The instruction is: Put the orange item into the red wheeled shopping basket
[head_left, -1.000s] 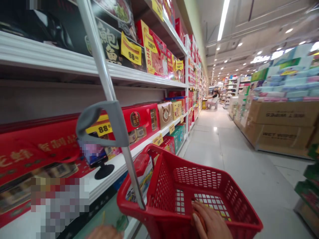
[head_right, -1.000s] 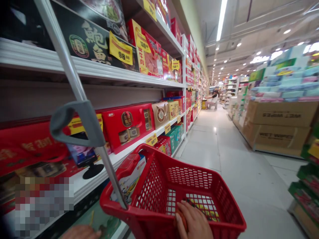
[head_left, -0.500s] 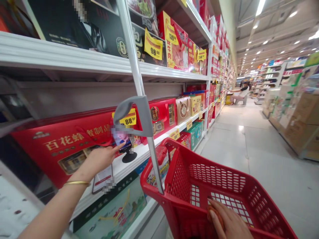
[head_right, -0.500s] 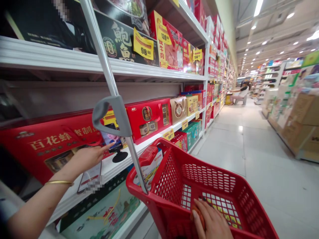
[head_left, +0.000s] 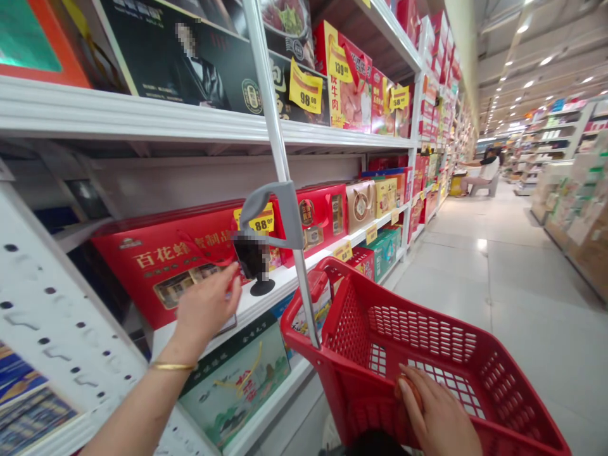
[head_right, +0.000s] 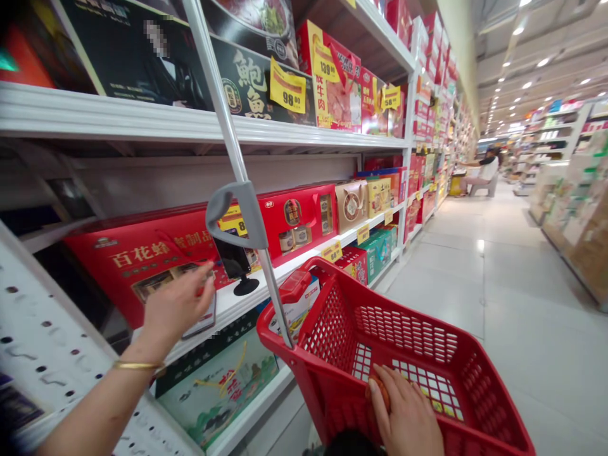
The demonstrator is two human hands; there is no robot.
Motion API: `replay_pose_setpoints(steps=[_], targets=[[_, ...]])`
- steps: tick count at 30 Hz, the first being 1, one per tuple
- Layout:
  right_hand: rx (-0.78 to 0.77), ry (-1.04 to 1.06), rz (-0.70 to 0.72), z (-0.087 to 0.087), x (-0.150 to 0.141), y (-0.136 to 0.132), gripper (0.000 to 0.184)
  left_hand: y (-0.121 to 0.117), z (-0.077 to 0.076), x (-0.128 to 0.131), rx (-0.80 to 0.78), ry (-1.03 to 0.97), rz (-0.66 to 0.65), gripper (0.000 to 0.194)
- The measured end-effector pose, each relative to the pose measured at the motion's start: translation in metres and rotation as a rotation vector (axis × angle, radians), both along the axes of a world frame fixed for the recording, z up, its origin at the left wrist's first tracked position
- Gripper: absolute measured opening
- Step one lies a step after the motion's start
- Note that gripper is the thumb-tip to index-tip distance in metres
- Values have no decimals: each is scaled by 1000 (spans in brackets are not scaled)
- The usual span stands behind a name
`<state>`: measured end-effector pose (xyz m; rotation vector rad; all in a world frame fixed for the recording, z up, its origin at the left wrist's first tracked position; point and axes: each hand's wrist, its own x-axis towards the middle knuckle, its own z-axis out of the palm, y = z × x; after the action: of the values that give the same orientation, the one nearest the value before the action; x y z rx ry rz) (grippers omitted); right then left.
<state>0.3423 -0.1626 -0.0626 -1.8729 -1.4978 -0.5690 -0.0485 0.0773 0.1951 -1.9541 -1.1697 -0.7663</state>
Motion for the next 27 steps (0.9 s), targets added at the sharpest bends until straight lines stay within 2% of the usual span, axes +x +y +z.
replay_pose_setpoints(steps=[3,5,7,9,12,14,17,20,23,27], targets=[[-69,49,-33,8,-18,19,51,-53,-33,24,46,45,-442,24],[-88,58,-11,21,-40,37,51,-87,-53,49,-9,64,-679,28],[-100,61,62,35,-65,56,48,-113,-68,79,-72,59,-830,32],[-88,56,128,44,-84,68,46,-129,-80,108,-140,74,-893,34],[-53,42,178,40,-85,65,45,-129,-96,143,-223,72,-894,37],[-44,41,160,28,-69,50,46,-121,-110,157,-264,82,-797,40],[-37,83,48,12,-38,20,57,-107,-133,168,-281,138,-626,48],[-47,143,-72,12,-26,5,74,-99,-153,174,-259,208,-554,52],[-57,100,-143,23,-43,14,73,-98,-165,180,-257,189,-488,51],[-93,32,-59,39,-71,45,83,-100,-166,186,-274,176,-447,52]])
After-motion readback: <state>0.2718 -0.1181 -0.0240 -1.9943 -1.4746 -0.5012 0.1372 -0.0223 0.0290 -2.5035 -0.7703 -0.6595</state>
